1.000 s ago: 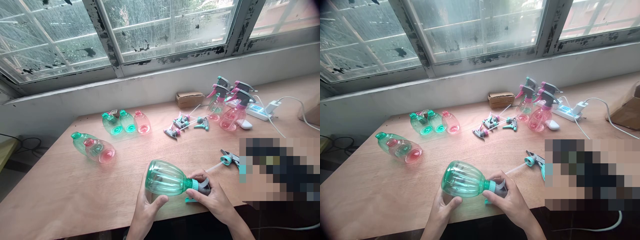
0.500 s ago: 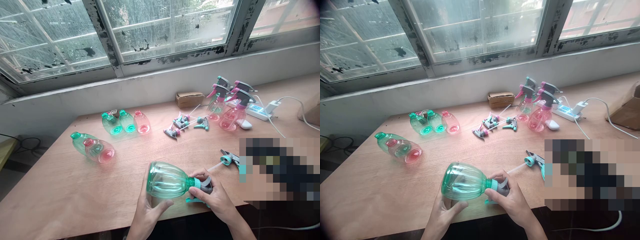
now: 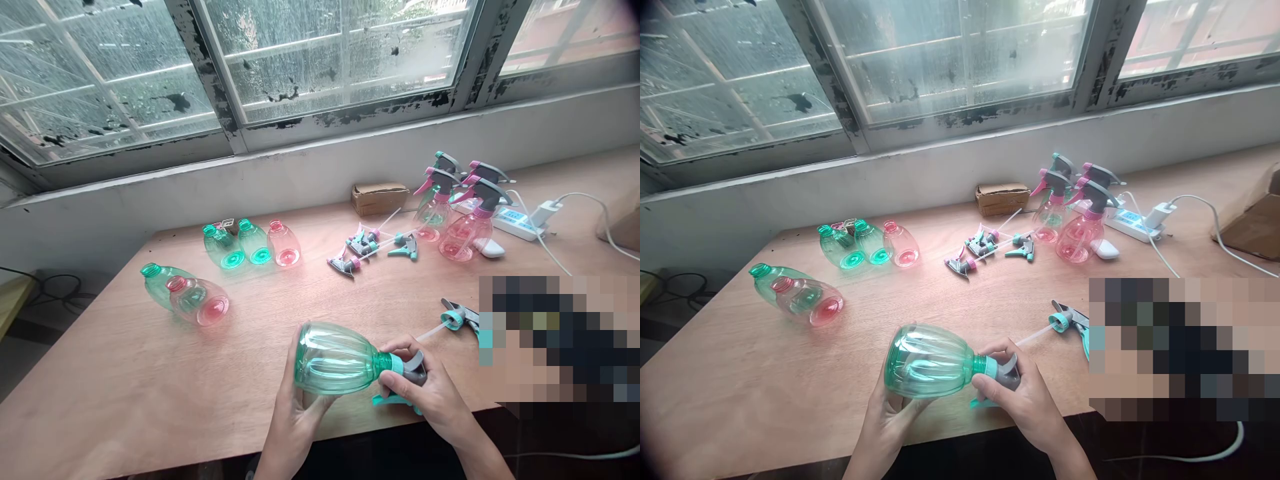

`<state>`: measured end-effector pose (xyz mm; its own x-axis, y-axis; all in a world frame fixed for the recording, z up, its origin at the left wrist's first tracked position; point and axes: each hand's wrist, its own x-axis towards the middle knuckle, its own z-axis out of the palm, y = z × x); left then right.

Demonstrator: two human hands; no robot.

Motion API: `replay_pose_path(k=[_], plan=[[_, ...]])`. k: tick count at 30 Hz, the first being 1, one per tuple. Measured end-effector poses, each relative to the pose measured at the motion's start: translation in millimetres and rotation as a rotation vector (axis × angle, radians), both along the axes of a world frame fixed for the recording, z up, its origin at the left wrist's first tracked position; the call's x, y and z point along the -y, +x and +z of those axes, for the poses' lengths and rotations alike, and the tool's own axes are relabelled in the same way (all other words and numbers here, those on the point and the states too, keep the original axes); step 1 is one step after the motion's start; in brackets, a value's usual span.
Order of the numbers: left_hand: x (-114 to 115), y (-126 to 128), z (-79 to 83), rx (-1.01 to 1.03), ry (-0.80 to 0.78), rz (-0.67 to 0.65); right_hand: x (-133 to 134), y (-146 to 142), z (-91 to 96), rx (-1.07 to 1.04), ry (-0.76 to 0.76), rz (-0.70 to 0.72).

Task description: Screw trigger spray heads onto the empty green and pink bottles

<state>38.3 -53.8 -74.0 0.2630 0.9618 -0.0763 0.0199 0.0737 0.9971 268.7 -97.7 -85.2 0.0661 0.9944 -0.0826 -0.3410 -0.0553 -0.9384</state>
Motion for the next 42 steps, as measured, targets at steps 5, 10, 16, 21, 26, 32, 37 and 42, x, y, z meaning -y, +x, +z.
replay_pose_path(k=[5,10,16,21,26,32,37,42], plan=[[-0.7,-1.5,-0.2,-0.028,0.008,-0.025,1.0,-0.6,0.7,0.003,0.012,0.003],[-3.7,1.5,8.3,-0.041,0.003,0.009,1.3,-1.6,1.3,0.007,-0.014,-0.007],[-1.7,4.0,-0.1,-0.062,0.037,0.045,-0.9,-0.1,-0.7,0.002,-0.001,-0.028],[-1.3,-1.5,-2.4,-0.068,0.006,0.014,1.0,-1.3,-1.0,0.003,0.012,-0.018],[-2.9,-0.3,4.8,-0.033,-0.001,0.018,2.6,-4.0,1.6,0.013,-0.026,-0.028],[-4.5,0.7,6.8,-0.060,-0.028,-0.010,0.2,-2.5,1.5,0.053,-0.002,-0.047],[-2.7,-2.9,1.3,-0.047,-0.036,-0.018,-0.2,-1.3,0.9,0.040,0.003,-0.051],[-1.7,-2.0,6.3,-0.010,-0.035,-0.034,1.2,-2.8,3.8,0.022,0.000,-0.029]])
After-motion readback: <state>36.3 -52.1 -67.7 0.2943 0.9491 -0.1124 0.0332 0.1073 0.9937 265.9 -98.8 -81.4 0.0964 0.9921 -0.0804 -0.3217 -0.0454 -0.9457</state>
